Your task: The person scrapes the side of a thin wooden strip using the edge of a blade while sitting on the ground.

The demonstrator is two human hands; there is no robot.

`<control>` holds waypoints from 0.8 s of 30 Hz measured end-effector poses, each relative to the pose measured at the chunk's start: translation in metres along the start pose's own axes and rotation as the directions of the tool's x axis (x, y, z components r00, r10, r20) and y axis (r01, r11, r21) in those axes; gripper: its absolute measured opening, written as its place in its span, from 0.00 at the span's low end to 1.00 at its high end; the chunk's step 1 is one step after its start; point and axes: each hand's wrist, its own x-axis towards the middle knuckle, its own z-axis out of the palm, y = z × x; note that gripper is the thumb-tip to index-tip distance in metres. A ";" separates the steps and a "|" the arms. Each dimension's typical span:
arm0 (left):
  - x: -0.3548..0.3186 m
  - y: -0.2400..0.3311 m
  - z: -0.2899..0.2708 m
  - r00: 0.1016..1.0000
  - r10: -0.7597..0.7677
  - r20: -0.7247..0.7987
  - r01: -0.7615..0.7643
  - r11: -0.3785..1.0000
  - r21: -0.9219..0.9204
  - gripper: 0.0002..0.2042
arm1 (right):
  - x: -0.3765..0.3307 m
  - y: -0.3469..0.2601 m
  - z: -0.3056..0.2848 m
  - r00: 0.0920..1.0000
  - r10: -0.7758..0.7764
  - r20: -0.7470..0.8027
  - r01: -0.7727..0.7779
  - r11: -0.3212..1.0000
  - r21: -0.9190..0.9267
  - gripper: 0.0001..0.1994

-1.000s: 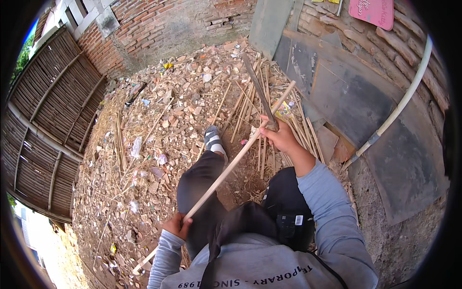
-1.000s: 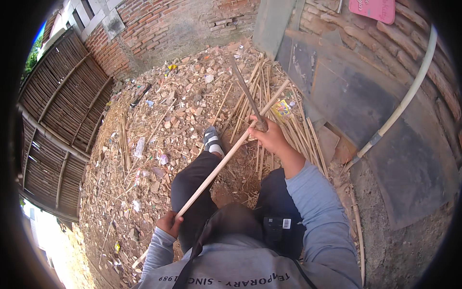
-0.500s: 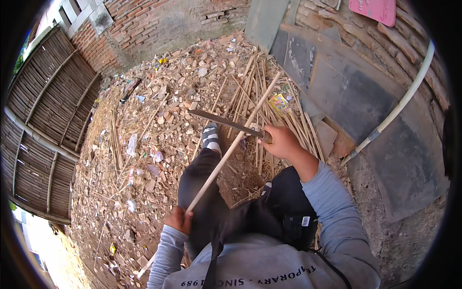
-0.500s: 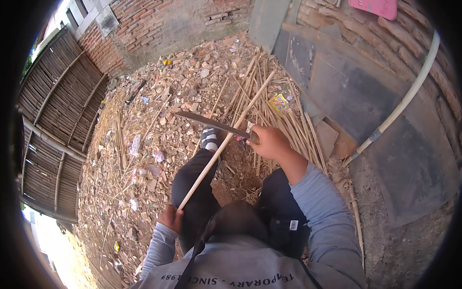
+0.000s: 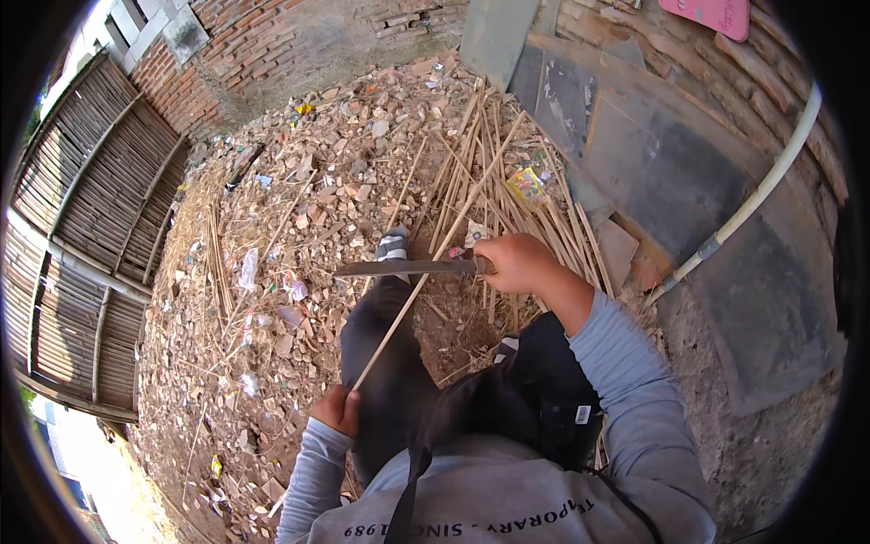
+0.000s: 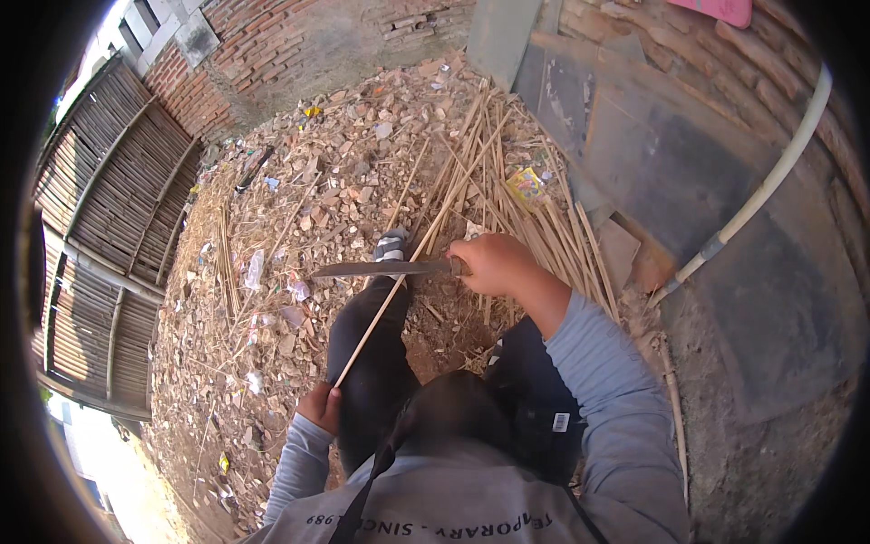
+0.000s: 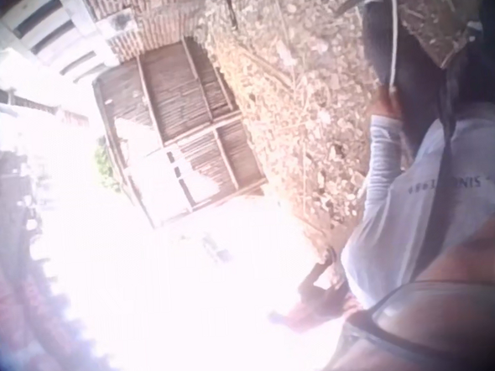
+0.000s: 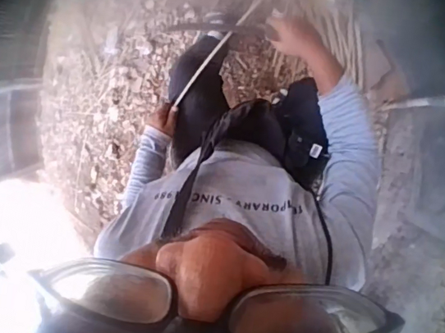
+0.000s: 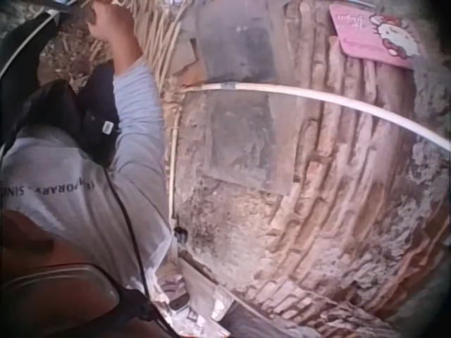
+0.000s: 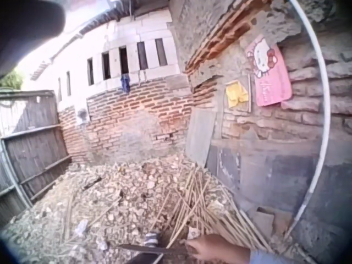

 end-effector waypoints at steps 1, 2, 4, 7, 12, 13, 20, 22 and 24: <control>0.001 0.003 -0.006 0.998 -0.042 0.050 0.042 0.999 0.010 0.17 | -0.002 0.003 0.000 0.999 0.035 0.009 -0.035 0.999 0.029 0.11; 0.001 0.004 -0.011 0.990 -0.091 0.105 0.088 0.996 0.030 0.20 | -0.004 0.005 0.001 0.999 0.034 0.011 -0.035 0.999 0.035 0.11; 0.004 0.004 -0.014 0.993 -0.081 0.085 0.078 0.996 0.034 0.20 | -0.009 0.008 0.001 0.998 0.059 0.014 -0.060 0.995 0.078 0.11; 0.004 0.004 -0.018 0.997 -0.063 0.045 0.061 0.998 0.030 0.20 | -0.007 0.010 -0.002 0.999 0.035 -0.001 -0.035 0.999 0.006 0.11; 0.011 0.005 -0.011 0.998 -0.046 0.047 0.046 0.999 -0.006 0.20 | 0.004 0.006 -0.015 0.998 0.029 0.048 -0.025 0.997 -0.078 0.14; 0.011 0.004 -0.008 0.998 -0.047 0.040 0.047 0.999 -0.006 0.20 | 0.008 0.004 -0.018 0.998 0.022 0.051 -0.017 0.996 -0.092 0.14; 0.014 -0.001 0.001 1.000 -0.016 -0.018 0.016 0.999 0.030 0.17 | 0.008 0.022 0.009 1.000 0.018 0.013 -0.019 0.999 0.040 0.12; 0.014 -0.008 0.000 0.999 -0.032 -0.016 0.032 0.999 0.010 0.17 | 0.007 0.035 0.009 0.984 0.111 -0.143 -0.106 0.994 0.042 0.11; 0.014 -0.013 0.000 0.999 -0.031 -0.009 0.031 0.999 0.022 0.17 | 0.005 0.034 0.008 0.988 0.107 -0.115 -0.107 0.994 0.011 0.11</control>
